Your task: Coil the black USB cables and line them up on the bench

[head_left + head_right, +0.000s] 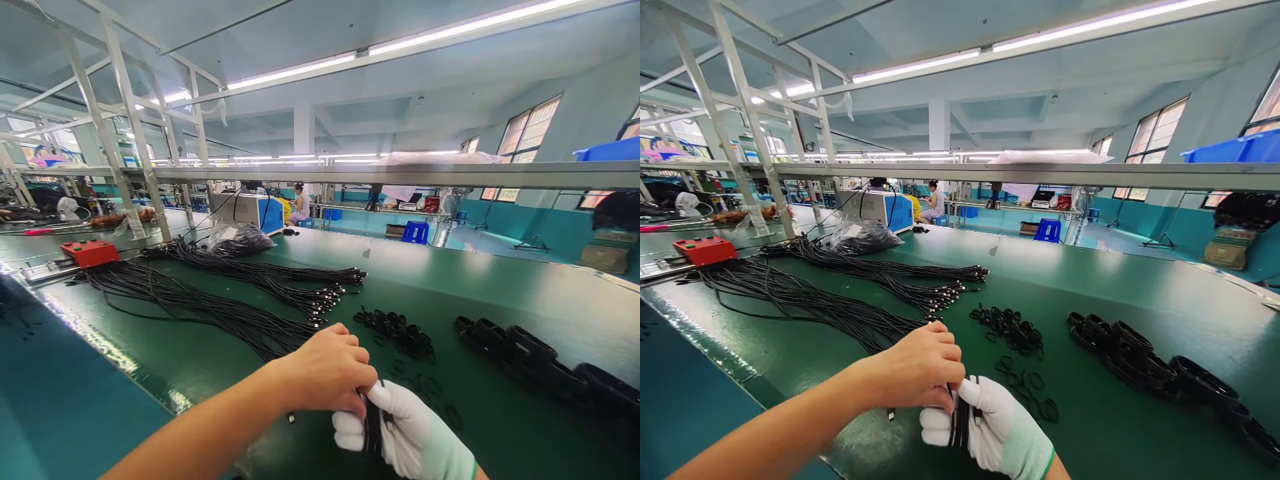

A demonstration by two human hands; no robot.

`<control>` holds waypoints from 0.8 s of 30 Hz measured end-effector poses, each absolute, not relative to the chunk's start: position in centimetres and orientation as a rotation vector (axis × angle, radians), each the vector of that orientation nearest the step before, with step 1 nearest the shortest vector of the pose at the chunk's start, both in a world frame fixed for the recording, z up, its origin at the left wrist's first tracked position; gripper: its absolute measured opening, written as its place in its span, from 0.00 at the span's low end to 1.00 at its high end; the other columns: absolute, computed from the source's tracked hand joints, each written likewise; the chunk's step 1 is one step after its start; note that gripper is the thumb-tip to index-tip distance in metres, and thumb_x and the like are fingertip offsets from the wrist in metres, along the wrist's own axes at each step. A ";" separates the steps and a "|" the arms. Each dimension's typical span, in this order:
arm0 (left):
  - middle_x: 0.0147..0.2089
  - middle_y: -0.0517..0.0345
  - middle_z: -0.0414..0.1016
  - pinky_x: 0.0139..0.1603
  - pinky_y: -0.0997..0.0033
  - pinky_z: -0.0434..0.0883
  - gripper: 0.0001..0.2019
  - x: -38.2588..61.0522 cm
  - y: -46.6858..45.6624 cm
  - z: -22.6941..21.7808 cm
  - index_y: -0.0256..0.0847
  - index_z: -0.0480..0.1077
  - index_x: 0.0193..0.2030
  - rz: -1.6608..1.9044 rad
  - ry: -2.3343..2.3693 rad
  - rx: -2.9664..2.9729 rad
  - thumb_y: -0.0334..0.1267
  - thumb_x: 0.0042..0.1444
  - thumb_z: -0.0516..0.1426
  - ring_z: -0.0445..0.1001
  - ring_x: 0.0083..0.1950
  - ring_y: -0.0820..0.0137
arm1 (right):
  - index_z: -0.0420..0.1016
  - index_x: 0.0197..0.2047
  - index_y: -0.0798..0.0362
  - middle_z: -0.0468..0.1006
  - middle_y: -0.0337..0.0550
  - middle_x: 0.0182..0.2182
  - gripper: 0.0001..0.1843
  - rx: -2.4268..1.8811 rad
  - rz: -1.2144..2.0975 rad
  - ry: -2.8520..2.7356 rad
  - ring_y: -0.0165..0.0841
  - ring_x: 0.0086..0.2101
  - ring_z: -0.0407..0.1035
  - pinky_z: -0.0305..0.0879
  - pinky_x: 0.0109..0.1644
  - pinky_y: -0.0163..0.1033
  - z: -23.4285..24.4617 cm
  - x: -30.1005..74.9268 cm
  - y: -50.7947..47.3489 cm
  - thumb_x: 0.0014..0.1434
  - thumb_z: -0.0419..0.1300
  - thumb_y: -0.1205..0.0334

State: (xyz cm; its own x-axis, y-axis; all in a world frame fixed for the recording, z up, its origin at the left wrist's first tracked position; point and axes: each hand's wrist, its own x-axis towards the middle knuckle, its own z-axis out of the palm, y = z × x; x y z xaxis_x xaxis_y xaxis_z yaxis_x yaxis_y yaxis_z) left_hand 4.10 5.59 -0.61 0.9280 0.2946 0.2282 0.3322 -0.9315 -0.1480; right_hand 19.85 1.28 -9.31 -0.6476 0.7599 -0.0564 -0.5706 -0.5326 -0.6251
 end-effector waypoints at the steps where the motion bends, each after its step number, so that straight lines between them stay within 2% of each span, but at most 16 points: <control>1: 0.29 0.65 0.75 0.39 0.69 0.60 0.11 4.1 6.0 -0.6 0.43 0.71 0.29 -0.312 -0.500 -2.955 0.47 0.54 0.61 0.70 0.34 0.72 | 0.71 0.33 0.59 0.69 0.39 0.26 0.17 -0.370 2.264 -0.703 0.26 0.25 0.63 0.61 0.33 0.36 -9.5 19.9 1.2 0.49 0.68 0.56; 5: 0.31 0.67 0.79 0.43 0.75 0.62 0.04 4.1 6.8 -0.9 0.44 0.73 0.31 -0.324 -0.712 -3.203 0.39 0.54 0.63 0.74 0.36 0.74 | 0.69 0.38 0.61 0.64 0.34 0.24 0.22 -0.285 2.449 -0.599 0.23 0.24 0.60 0.59 0.35 0.34 -9.6 20.1 0.9 0.44 0.71 0.61; 7: 0.33 0.67 0.80 0.41 0.76 0.64 0.01 3.9 6.8 -1.0 0.46 0.75 0.34 -0.242 -0.893 -3.281 0.36 0.54 0.62 0.75 0.37 0.72 | 0.69 0.38 0.63 0.65 0.34 0.24 0.19 -0.302 2.481 -0.581 0.22 0.24 0.61 0.60 0.37 0.35 -9.7 20.3 1.0 0.45 0.70 0.64; 9: 0.33 0.68 0.80 0.36 0.77 0.65 0.04 3.9 6.5 -1.0 0.48 0.75 0.38 -0.134 -1.055 -3.316 0.35 0.55 0.61 0.77 0.37 0.71 | 0.70 0.38 0.65 0.68 0.38 0.25 0.17 -0.327 2.501 -0.601 0.25 0.25 0.65 0.62 0.37 0.37 -10.0 20.5 1.1 0.47 0.67 0.64; 12: 0.28 0.68 0.80 0.30 0.80 0.66 0.07 4.1 5.8 -0.4 0.47 0.74 0.42 -0.050 -1.196 -3.312 0.35 0.56 0.59 0.78 0.33 0.72 | 0.71 0.38 0.67 0.72 0.43 0.26 0.16 -0.307 2.489 -0.655 0.30 0.26 0.69 0.64 0.35 0.39 -10.4 20.6 1.2 0.50 0.64 0.62; 15: 0.29 0.62 0.80 0.32 0.76 0.67 0.09 4.1 5.0 -0.4 0.45 0.74 0.44 -0.055 -1.325 -3.203 0.36 0.56 0.58 0.78 0.34 0.67 | 0.72 0.37 0.65 0.71 0.40 0.25 0.15 -0.295 2.462 -0.624 0.27 0.25 0.67 0.63 0.36 0.38 -10.3 20.5 1.3 0.48 0.67 0.64; 17: 0.31 0.58 0.80 0.33 0.72 0.68 0.06 3.2 4.3 -1.4 0.43 0.75 0.40 -0.092 -1.310 -3.073 0.34 0.56 0.58 0.78 0.35 0.63 | 0.74 0.40 0.63 0.75 0.46 0.31 0.17 -0.369 2.354 -0.691 0.30 0.30 0.70 0.64 0.43 0.41 -9.8 20.6 1.4 0.47 0.69 0.65; 20: 0.27 0.60 0.78 0.32 0.70 0.68 0.09 -1.0 2.7 -4.7 0.42 0.73 0.30 -0.384 -1.102 -2.791 0.29 0.57 0.54 0.75 0.30 0.66 | 0.75 0.47 0.60 0.75 0.56 0.47 0.21 -0.473 2.117 -0.856 0.41 0.45 0.71 0.55 0.58 0.50 -8.9 21.1 1.5 0.51 0.67 0.61; 21: 0.27 0.60 0.77 0.35 0.69 0.69 0.12 -3.2 2.0 -6.0 0.43 0.73 0.31 -0.597 -1.073 -2.642 0.28 0.58 0.50 0.75 0.30 0.66 | 0.75 0.49 0.59 0.74 0.56 0.49 0.21 -0.464 2.072 -0.891 0.43 0.48 0.69 0.52 0.60 0.51 -8.6 21.2 1.5 0.52 0.66 0.59; 23: 0.35 0.63 0.79 0.45 0.67 0.69 0.15 -8.4 0.4 -8.2 0.47 0.73 0.41 -0.981 -1.124 -2.262 0.28 0.61 0.47 0.76 0.39 0.66 | 0.74 0.51 0.57 0.75 0.57 0.48 0.24 -0.403 2.059 -0.985 0.44 0.50 0.68 0.53 0.59 0.52 -8.0 21.4 1.3 0.55 0.63 0.53; 24: 0.39 0.67 0.79 0.48 0.66 0.69 0.12 -11.1 -0.4 -9.0 0.51 0.72 0.43 -1.061 -1.253 -2.087 0.32 0.61 0.50 0.75 0.43 0.66 | 0.74 0.51 0.58 0.75 0.57 0.47 0.26 -0.367 2.072 -1.043 0.44 0.48 0.69 0.55 0.57 0.52 -7.7 21.3 1.1 0.55 0.62 0.49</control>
